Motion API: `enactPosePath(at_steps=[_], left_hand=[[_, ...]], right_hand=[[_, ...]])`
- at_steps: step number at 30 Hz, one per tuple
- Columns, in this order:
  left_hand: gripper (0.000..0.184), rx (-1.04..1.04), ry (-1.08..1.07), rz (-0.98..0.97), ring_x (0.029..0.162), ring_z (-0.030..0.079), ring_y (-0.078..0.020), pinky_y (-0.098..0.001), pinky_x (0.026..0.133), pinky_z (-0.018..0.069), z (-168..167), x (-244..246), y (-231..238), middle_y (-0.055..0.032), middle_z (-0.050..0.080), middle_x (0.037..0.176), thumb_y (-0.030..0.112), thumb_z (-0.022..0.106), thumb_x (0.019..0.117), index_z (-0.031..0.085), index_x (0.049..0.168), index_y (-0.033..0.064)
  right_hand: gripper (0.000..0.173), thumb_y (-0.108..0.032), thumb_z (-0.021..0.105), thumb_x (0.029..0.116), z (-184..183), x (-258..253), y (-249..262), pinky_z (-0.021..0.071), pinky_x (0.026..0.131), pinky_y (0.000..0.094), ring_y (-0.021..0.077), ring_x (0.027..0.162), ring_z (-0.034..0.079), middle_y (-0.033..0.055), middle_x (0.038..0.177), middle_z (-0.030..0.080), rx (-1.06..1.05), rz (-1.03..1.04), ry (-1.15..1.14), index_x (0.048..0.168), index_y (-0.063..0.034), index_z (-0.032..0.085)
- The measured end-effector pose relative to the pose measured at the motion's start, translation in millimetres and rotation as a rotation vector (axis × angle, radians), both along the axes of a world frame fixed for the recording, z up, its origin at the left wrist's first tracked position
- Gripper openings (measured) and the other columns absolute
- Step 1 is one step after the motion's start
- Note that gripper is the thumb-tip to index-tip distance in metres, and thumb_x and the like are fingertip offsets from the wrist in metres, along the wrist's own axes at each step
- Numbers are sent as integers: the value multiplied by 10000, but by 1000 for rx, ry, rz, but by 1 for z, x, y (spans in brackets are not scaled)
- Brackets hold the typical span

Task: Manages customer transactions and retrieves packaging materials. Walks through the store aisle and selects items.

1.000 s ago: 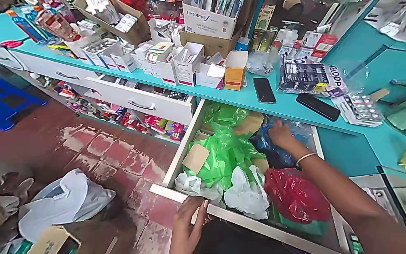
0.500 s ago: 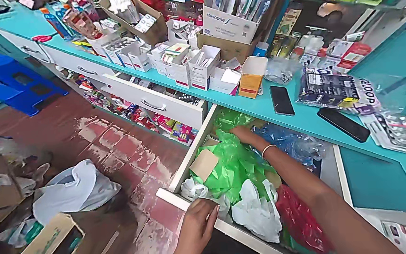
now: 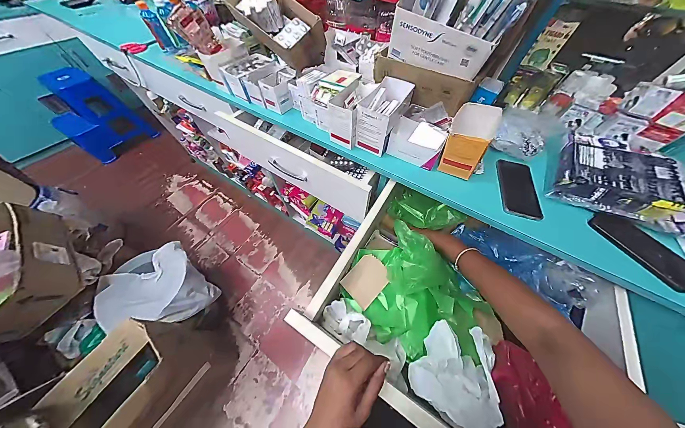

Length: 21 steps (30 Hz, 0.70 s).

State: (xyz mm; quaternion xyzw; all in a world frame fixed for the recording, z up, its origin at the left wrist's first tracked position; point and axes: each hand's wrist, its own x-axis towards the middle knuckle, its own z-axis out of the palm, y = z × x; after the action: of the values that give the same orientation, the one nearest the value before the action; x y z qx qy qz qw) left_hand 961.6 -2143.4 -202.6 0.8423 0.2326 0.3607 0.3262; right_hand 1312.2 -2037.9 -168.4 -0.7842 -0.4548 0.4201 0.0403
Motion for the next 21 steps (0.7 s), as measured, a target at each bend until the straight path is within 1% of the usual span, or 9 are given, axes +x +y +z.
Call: enactPosePath(at_steps=[1,5,8,10,13,16,18,19,21], left_hand=[[271,2,-3,1,864,682,-110,-269,869,531,-1,1,0,-6,736,837,270,577,1034,755,912,106],[281,28,4,19,839,676,-116,-277,850,529,-3,4,0,-3,727,813,281,570,1035,757,910,113],[274,38,3,32,830,672,-114,-271,846,527,-4,3,-1,2,723,804,280,575,1033,759,912,118],[261,67,-2,72,817,666,-115,-264,827,524,-6,7,-4,1,715,789,272,584,1025,760,910,118],[264,196,23,185,761,659,-115,-256,767,532,-12,14,-8,14,694,732,285,592,1005,763,867,138],[266,268,4,249,766,652,-103,-242,763,518,-18,19,-9,24,686,733,304,583,1005,749,857,159],[264,294,-30,264,793,652,-100,-239,774,509,-22,22,-8,24,697,771,310,569,1010,747,877,166],[269,309,-46,270,804,653,-103,-242,776,507,-24,25,-7,22,701,785,310,559,1015,743,882,166],[276,345,-77,284,798,652,-113,-250,764,511,-27,30,-3,18,699,785,309,549,1015,734,873,161]], right_hand=[[595,-455,314,1115,3,-1,1,294,1205,553,329,1459,423,207,1550,467,-18,-27,14,1508,-40,478],[514,-413,337,1114,-7,-6,7,399,1156,390,177,1372,512,108,1496,538,80,-123,247,1482,-99,513],[486,-370,318,1122,-19,0,11,445,1093,394,182,1286,557,131,1427,568,7,-129,329,1451,-75,522],[451,-307,309,1130,-13,0,9,463,1045,397,192,1220,572,157,1377,572,-25,-119,355,1429,-41,517],[397,-228,370,1118,-8,-3,2,476,1032,328,130,1187,587,122,1355,591,108,-27,425,1454,-61,498],[383,-105,435,1083,-21,11,10,472,1083,421,241,1241,613,190,1363,622,239,158,282,1442,-23,541],[332,-42,508,1035,-3,8,8,467,1064,510,344,1191,638,241,1260,667,273,239,87,1343,15,619],[333,-35,538,1017,8,4,3,481,1045,517,358,1151,656,240,1211,687,322,267,5,1334,6,628],[507,-44,541,1018,31,-1,-5,506,1017,508,363,1109,676,237,1214,684,437,329,-103,1520,-59,474]])
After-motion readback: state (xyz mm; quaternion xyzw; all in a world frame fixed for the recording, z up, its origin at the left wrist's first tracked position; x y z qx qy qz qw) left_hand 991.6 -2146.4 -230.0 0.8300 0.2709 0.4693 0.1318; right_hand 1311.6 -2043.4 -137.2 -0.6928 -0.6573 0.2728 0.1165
